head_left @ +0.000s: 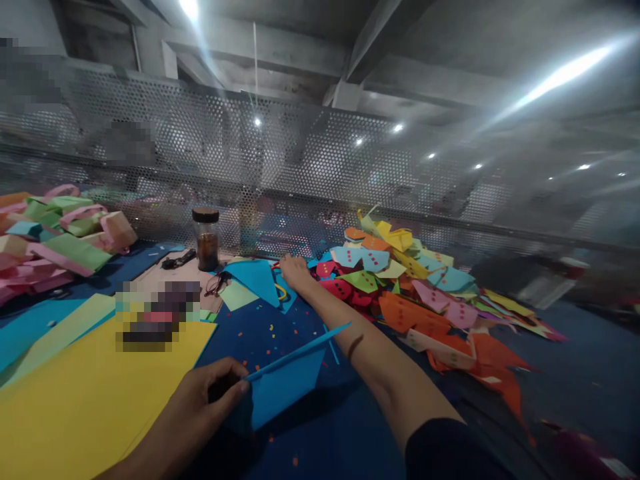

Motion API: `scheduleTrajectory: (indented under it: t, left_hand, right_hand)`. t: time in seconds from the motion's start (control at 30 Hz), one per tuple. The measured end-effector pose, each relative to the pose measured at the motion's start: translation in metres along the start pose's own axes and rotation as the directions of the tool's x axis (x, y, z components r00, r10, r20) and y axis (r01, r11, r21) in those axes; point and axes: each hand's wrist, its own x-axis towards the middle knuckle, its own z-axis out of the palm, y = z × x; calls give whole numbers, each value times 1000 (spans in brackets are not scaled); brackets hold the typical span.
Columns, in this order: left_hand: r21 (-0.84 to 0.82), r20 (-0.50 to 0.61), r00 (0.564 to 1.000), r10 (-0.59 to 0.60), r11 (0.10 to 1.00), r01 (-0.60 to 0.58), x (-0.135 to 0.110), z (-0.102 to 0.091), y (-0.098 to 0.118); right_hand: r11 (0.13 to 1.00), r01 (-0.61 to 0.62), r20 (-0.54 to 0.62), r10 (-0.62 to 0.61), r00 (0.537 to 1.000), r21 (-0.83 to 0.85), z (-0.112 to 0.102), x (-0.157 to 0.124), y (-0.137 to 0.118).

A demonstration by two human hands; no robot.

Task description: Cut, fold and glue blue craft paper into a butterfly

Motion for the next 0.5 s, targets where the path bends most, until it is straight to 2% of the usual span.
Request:
scheduleTrajectory:
  t: [0.27,0.5]
  left_hand:
    - [-4,23,1000,-21,1000,21,-1,-1,6]
    - [-22,6,1000,18,1000,-18,-2,-2,5]
  right_hand:
    - [994,19,-95,-29,995,-109,-39,-14,11]
    - [984,-70,-163,43,986,-165,-78,-45,25]
